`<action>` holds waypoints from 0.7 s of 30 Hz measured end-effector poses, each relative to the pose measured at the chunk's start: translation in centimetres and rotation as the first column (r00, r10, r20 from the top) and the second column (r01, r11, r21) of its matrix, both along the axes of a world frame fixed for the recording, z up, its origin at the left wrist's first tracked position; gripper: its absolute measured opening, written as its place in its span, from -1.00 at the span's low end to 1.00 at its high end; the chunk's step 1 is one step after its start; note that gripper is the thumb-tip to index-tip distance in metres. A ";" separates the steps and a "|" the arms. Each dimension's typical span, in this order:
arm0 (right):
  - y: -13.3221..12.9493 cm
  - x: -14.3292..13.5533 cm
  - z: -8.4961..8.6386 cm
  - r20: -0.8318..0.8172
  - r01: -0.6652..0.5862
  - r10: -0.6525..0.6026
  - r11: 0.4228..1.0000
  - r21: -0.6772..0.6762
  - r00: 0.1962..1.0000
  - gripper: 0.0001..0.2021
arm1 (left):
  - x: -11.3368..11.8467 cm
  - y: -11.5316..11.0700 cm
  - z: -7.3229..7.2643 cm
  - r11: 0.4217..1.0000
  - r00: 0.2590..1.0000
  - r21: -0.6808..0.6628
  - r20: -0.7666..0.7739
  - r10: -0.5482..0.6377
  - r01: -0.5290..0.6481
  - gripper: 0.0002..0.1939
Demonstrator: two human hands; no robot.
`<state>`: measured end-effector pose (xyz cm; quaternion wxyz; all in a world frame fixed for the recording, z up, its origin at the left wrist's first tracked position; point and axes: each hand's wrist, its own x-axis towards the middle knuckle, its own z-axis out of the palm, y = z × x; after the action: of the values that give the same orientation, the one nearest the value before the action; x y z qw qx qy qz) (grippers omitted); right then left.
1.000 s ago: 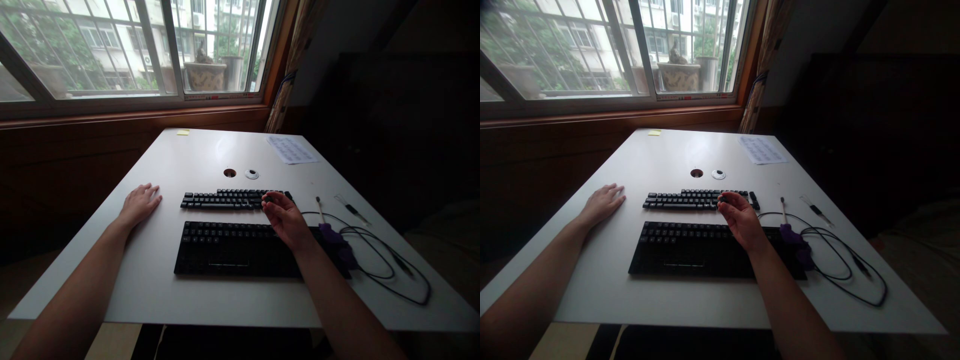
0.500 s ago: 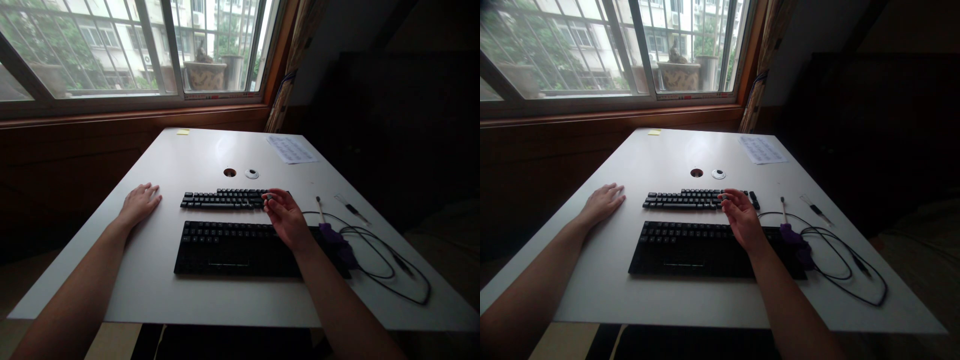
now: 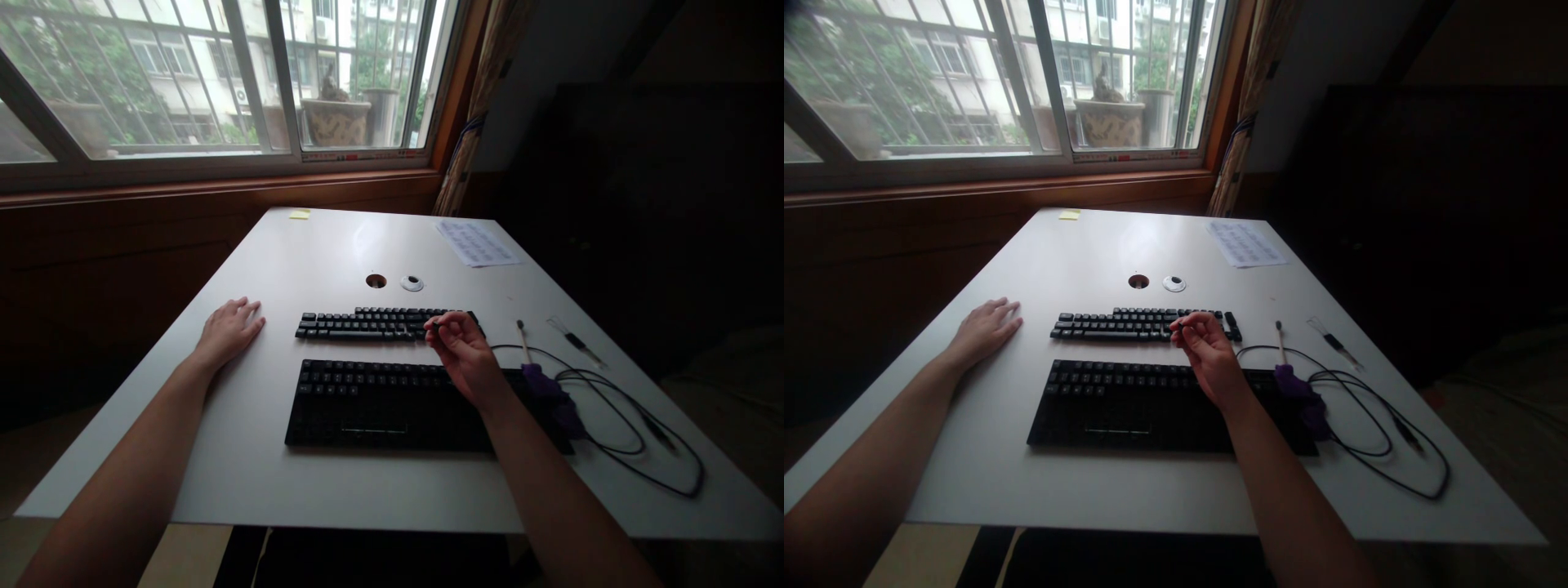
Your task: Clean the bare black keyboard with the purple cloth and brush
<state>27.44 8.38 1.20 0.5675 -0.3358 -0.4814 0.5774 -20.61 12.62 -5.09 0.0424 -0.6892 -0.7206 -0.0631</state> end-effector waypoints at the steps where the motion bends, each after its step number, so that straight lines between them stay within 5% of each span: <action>1: 0.0 0.0 0.0 0.000 -0.003 0.003 1.000 0.001 1.000 -0.80 | 0.0 0.0 0.0 1.000 1.000 0.000 0.002 0.000 0.000 -0.33; 10: 0.1 -0.3 -0.4 0.051 0.024 -0.022 0.999 -0.038 0.998 -0.78 | 0.1 -0.1 0.1 1.000 1.000 0.007 0.013 0.007 -0.007 -0.36; 21: 0.3 -0.5 -1.3 0.200 -0.035 0.013 0.994 0.103 0.980 -0.69 | 0.2 -0.2 0.2 1.000 1.000 0.011 0.006 0.001 -0.001 -0.35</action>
<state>26.91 8.67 -0.13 0.5266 -0.3554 -0.5697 0.5213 -20.37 12.42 -4.89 0.0440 -0.6885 -0.7206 -0.0694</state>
